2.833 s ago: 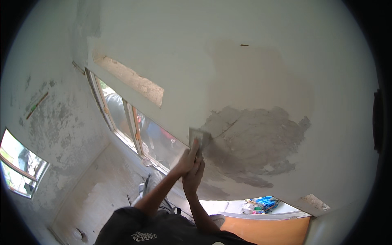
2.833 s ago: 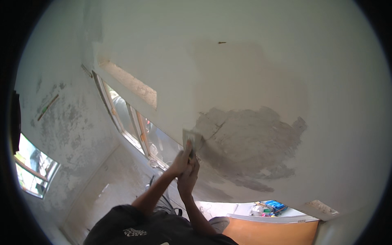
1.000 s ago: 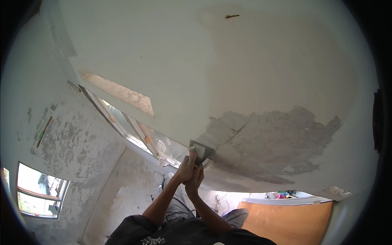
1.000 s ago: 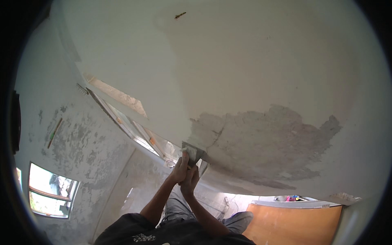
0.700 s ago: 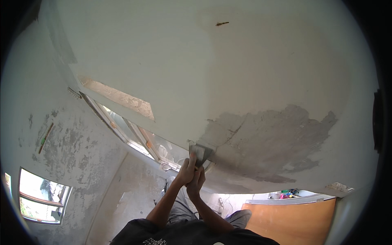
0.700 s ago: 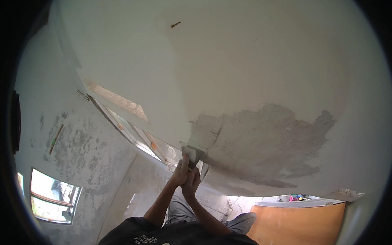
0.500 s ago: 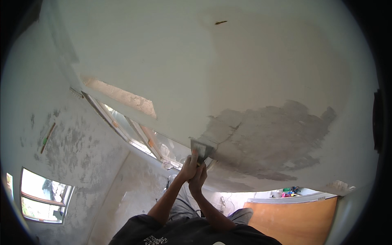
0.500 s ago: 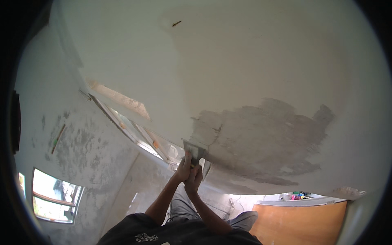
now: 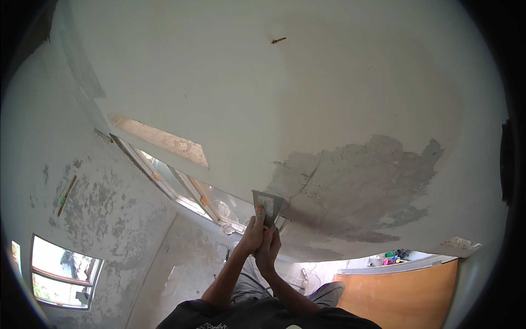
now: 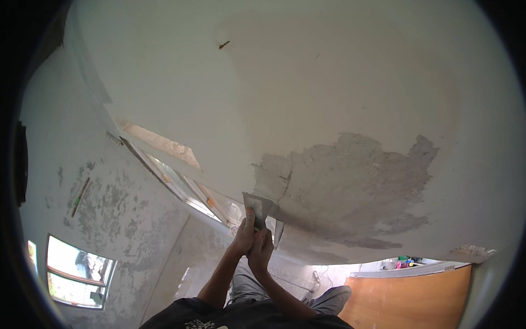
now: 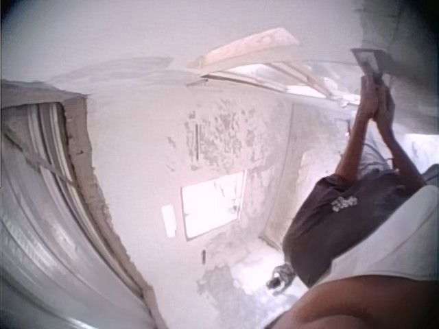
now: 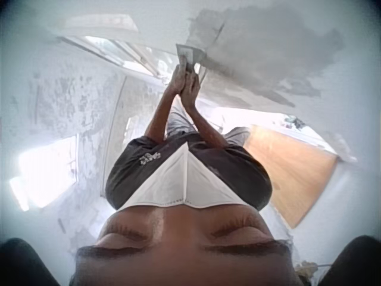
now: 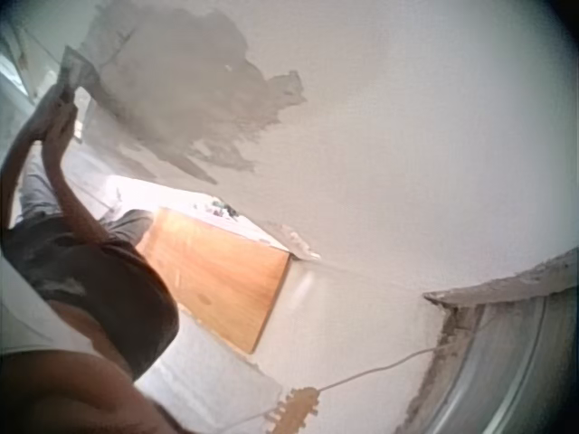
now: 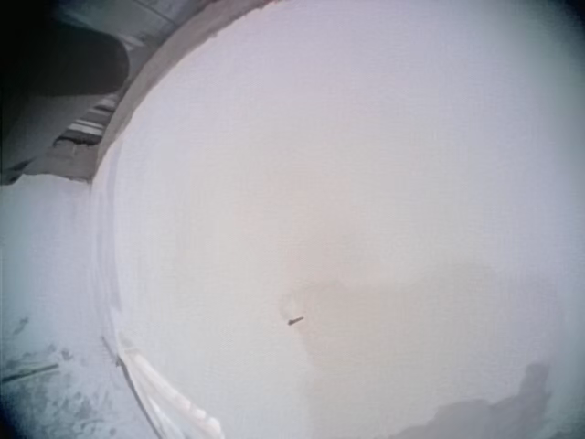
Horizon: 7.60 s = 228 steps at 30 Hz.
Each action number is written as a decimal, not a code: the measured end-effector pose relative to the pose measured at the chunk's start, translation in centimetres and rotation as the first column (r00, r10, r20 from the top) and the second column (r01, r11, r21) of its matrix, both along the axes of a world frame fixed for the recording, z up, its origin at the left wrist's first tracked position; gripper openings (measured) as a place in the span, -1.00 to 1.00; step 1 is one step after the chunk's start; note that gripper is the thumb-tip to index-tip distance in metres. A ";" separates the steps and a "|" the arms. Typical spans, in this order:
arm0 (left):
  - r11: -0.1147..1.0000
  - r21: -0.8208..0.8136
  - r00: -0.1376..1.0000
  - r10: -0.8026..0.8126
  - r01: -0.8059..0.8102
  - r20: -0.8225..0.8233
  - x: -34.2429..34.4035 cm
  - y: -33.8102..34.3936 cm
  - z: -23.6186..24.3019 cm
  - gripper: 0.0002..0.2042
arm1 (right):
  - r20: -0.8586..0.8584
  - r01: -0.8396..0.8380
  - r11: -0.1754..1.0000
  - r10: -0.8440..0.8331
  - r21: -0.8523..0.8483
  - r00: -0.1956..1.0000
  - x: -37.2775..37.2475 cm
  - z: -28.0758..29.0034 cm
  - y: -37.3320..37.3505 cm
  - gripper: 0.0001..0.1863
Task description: The person patches a wall above a window using a putty knife to apply and smooth joint compound over a damaged area.
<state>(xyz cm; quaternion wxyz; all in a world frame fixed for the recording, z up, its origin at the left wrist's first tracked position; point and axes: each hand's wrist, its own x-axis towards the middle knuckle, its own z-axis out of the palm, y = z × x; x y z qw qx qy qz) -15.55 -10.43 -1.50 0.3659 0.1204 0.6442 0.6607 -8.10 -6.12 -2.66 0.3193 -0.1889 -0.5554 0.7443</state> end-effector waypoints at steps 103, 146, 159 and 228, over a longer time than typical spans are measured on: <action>0.978 0.115 0.983 0.179 -0.173 -0.044 1.1 2.2 0.5 -0.23 | 0.064 0.018 0.982 -0.031 0.187 0.997 0.1 -0.5 1.8 -0.50; 0.989 0.109 0.984 0.119 -0.104 -0.133 1.0 2.0 3.6 -0.23 | 0.073 -0.049 0.996 0.044 0.069 0.996 0.6 1.6 1.7 -0.62; 0.989 0.074 0.979 0.135 -0.125 -0.153 1.1 1.5 4.7 -0.24 | 0.051 -0.017 1.000 0.018 -0.003 0.999 0.3 3.1 0.9 -0.60; 0.980 0.107 0.975 0.179 -0.165 -0.131 1.3 2.4 5.7 -0.27 | 0.111 -0.064 0.997 0.059 0.049 0.992 0.5 3.2 2.0 -0.61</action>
